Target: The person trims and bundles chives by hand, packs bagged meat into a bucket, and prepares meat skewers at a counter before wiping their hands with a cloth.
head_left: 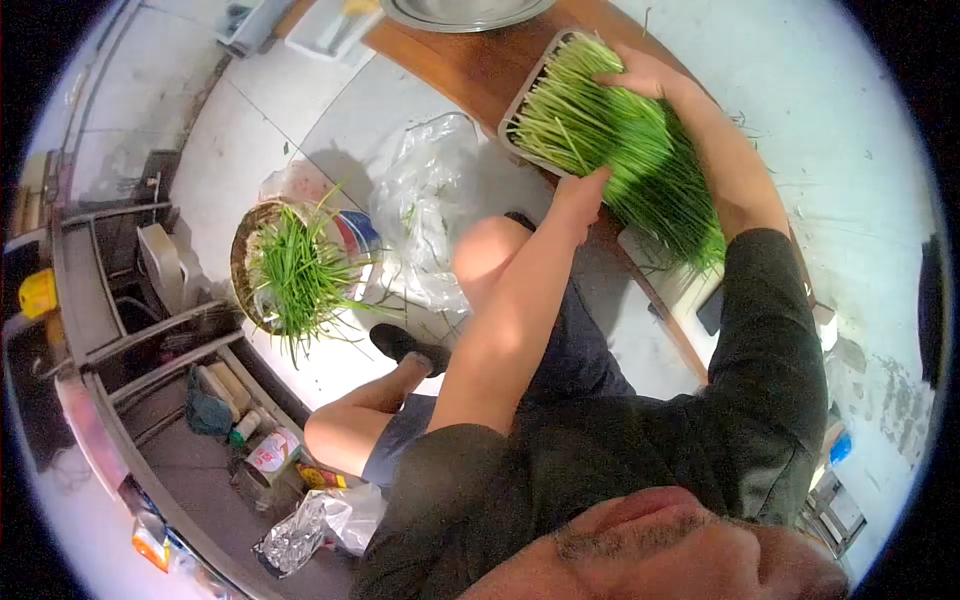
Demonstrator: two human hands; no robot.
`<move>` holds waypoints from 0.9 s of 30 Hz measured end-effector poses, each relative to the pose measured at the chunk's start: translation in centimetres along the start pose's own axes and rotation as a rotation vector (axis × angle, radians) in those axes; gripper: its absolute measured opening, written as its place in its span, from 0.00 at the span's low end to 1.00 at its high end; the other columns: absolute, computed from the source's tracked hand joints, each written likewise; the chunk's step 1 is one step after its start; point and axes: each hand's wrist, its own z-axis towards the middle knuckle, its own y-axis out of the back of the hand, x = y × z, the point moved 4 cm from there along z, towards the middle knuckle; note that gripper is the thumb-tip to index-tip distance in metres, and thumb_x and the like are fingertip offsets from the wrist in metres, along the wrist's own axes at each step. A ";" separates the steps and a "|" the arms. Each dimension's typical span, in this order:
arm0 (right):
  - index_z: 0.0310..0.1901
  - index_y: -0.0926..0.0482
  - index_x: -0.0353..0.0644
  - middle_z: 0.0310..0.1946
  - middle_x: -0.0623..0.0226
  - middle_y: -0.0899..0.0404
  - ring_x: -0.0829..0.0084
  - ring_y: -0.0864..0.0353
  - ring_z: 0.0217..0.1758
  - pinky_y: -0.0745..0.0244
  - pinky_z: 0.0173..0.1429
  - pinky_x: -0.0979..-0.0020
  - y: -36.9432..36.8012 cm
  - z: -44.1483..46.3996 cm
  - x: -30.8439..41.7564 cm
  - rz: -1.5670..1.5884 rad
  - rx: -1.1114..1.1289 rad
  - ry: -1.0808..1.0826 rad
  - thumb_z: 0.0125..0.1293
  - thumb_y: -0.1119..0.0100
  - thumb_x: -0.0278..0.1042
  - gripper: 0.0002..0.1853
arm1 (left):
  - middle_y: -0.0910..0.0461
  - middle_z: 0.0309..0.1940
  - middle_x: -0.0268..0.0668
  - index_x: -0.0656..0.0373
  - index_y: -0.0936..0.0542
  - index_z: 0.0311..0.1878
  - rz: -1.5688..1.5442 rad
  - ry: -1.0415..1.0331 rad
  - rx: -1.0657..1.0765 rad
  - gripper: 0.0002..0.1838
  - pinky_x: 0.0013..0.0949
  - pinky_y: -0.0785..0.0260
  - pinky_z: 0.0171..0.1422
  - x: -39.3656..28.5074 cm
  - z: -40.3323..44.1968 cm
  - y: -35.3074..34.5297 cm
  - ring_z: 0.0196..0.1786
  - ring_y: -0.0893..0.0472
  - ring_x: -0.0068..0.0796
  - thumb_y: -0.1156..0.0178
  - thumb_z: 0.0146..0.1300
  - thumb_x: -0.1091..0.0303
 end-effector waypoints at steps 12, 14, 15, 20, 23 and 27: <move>0.67 0.43 0.33 0.62 0.42 0.35 0.52 0.35 0.65 0.40 0.68 0.63 1.4 -2.7 0.8 -0.101 -0.014 0.004 0.53 0.39 0.60 0.48 | 0.32 0.58 0.46 0.66 0.35 0.62 -0.001 -0.084 -0.055 0.33 0.43 0.33 0.50 0.1 -0.3 0.0 0.52 0.28 0.43 0.42 0.60 0.52; 0.67 0.44 0.32 0.63 0.42 0.36 0.52 0.36 0.66 0.41 0.69 0.63 1.3 -1.9 -1.5 -0.058 -0.084 0.011 0.53 0.39 0.60 0.48 | 0.30 0.56 0.44 0.64 0.34 0.61 0.001 -0.081 -0.100 0.32 0.42 0.33 0.48 0.3 0.2 0.1 0.49 0.27 0.40 0.42 0.60 0.52; 0.67 0.44 0.32 0.63 0.42 0.36 0.52 0.36 0.66 0.41 0.69 0.63 1.4 -2.1 -1.0 -0.064 -0.048 0.008 0.53 0.39 0.59 0.48 | 0.30 0.55 0.44 0.64 0.33 0.60 0.001 -0.077 -0.097 0.31 0.41 0.33 0.47 0.2 0.1 0.2 0.48 0.27 0.39 0.41 0.60 0.52; 0.67 0.44 0.32 0.63 0.42 0.36 0.53 0.36 0.66 0.42 0.70 0.64 2.0 -2.2 0.1 0.013 -0.006 -0.041 0.52 0.37 0.59 0.49 | 0.28 0.50 0.41 0.63 0.32 0.59 0.009 -0.078 -0.095 0.30 0.39 0.33 0.43 0.4 0.5 0.4 0.44 0.27 0.36 0.41 0.60 0.52; 0.67 0.43 0.32 0.63 0.43 0.36 0.54 0.36 0.66 0.42 0.70 0.64 2.1 -1.9 -0.7 -0.094 -0.022 -0.044 0.52 0.37 0.58 0.49 | 0.27 0.47 0.40 0.62 0.31 0.57 0.025 -0.106 -0.113 0.29 0.39 0.33 0.41 0.2 0.2 0.3 0.42 0.27 0.35 0.41 0.60 0.52; 0.67 0.43 0.33 0.64 0.44 0.37 0.54 0.36 0.67 0.42 0.70 0.63 1.8 -1.7 -1.0 -0.018 0.014 -0.015 0.53 0.37 0.59 0.48 | 0.25 0.42 0.39 0.61 0.29 0.53 -0.015 -0.114 -0.121 0.26 0.37 0.34 0.38 0.3 0.2 0.4 0.37 0.27 0.32 0.40 0.59 0.52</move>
